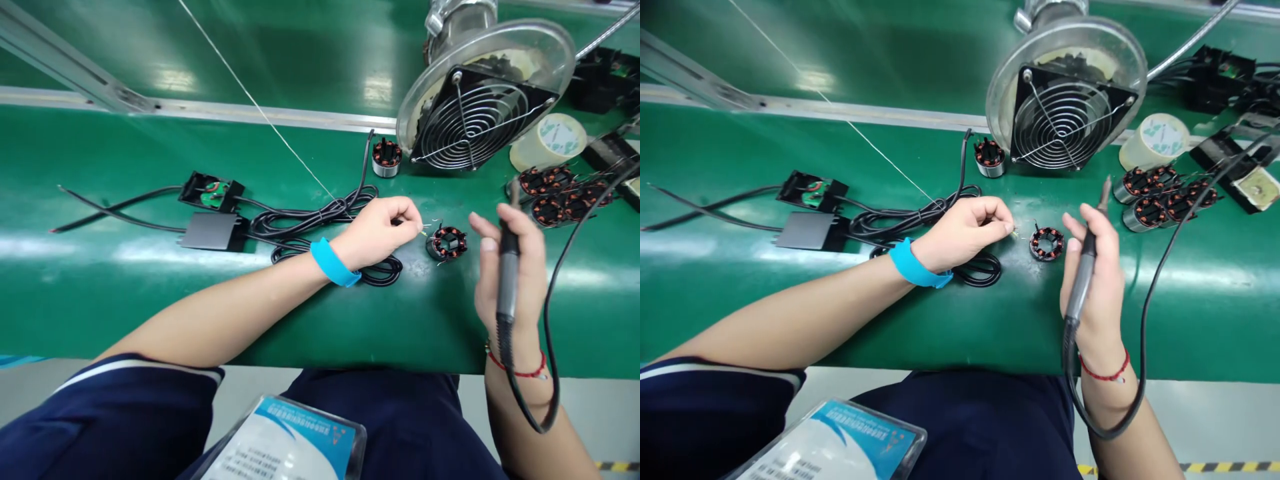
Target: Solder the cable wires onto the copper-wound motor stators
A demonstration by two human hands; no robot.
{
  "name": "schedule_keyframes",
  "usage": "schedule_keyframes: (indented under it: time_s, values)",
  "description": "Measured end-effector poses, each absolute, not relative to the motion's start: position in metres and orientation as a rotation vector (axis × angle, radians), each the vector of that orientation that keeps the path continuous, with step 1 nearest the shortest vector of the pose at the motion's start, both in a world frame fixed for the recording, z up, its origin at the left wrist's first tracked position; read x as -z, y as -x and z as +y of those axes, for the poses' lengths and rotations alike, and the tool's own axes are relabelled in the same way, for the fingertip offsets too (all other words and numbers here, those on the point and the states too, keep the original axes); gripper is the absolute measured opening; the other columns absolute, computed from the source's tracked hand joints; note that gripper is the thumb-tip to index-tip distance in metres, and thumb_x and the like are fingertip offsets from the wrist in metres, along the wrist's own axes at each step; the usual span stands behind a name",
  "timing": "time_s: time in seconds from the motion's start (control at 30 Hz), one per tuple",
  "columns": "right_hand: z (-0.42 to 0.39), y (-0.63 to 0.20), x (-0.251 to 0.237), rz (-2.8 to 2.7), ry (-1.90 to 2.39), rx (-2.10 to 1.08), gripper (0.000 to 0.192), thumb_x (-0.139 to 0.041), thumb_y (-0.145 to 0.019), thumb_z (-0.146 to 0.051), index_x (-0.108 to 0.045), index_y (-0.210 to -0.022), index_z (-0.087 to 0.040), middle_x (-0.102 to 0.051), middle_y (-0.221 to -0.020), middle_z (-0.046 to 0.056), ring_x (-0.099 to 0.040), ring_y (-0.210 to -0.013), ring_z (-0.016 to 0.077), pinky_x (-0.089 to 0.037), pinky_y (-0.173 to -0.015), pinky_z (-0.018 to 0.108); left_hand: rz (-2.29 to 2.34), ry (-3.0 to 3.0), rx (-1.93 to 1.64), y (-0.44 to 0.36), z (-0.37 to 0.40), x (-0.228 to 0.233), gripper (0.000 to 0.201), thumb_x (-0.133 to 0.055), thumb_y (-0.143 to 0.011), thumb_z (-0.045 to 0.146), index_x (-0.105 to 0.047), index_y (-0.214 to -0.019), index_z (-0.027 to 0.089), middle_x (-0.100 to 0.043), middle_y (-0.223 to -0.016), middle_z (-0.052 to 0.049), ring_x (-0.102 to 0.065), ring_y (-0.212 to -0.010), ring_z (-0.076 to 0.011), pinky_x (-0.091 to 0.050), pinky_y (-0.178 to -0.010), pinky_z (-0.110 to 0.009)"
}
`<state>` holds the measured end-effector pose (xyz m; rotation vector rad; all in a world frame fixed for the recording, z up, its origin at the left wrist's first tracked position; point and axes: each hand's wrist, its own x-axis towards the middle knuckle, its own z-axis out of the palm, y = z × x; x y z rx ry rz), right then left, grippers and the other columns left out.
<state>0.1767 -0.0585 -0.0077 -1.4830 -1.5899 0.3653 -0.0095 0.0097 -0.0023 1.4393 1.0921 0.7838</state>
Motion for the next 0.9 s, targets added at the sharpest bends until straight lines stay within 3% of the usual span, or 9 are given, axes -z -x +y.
schedule_keyframes:
  time_s: [0.17, 0.33, 0.47, 0.63, 0.9]
  values:
    - [-0.075, -0.172, 0.004, -1.393, 1.315, -0.286, 0.036, -0.064, -0.092, -0.028, -0.064, -0.128, -0.029, -0.07, -0.099, 0.001, -0.071, -0.075, 0.0161, -0.059, -0.063, 0.031, 1.037, -1.587, -0.843, 0.007, 0.015, 0.004, 0.008, -0.055, -0.074, 0.01, -0.057, -0.068, 0.015, -0.055, -0.063, 0.004, -0.044, -0.058, -0.0071, -0.036, -0.057, -0.021]
    - [-0.095, -0.175, 0.01, -1.455, 1.373, -0.227, 0.024, -0.069, -0.087, -0.03, -0.071, -0.111, -0.026, -0.071, -0.092, 0.003, -0.069, -0.07, 0.0193, -0.057, -0.065, 0.037, 0.995, -1.707, -0.858, 0.007, 0.017, 0.004, 0.012, -0.053, -0.075, 0.007, -0.057, -0.066, 0.015, -0.055, -0.063, 0.004, -0.045, -0.059, -0.0067, -0.037, -0.058, -0.021]
    - [-0.095, -0.177, 0.013, -1.524, 1.344, -0.218, 0.017, -0.068, -0.087, -0.031, -0.073, -0.1, -0.02, -0.072, -0.084, 0.002, -0.068, -0.064, 0.0165, -0.055, -0.058, 0.031, 1.007, -1.734, -0.871, 0.008, 0.018, 0.004, 0.013, -0.053, -0.075, 0.007, -0.056, -0.065, 0.015, -0.055, -0.063, 0.004, -0.045, -0.059, -0.007, -0.037, -0.057, -0.022]
    - [-0.085, -0.174, 0.019, -1.526, 1.246, -0.111, 0.019, -0.067, -0.089, -0.036, -0.074, -0.097, -0.02, -0.072, -0.076, -0.001, -0.062, -0.054, 0.0108, -0.049, -0.049, 0.026, 1.015, -1.757, -0.865, 0.008, 0.019, 0.005, 0.014, -0.053, -0.076, 0.007, -0.055, -0.065, 0.016, -0.056, -0.064, 0.003, -0.046, -0.059, -0.0078, -0.038, -0.057, -0.023]
    - [-0.088, -0.171, 0.011, -1.562, 1.26, -0.192, 0.019, -0.068, -0.088, -0.033, -0.074, -0.102, -0.022, -0.072, -0.078, -0.002, -0.059, -0.05, 0.0089, -0.047, -0.046, 0.024, 1.018, -1.777, -0.872, 0.007, 0.02, 0.005, 0.015, -0.053, -0.076, 0.007, -0.053, -0.064, 0.016, -0.056, -0.064, 0.002, -0.047, -0.06, -0.0085, -0.04, -0.058, -0.024]
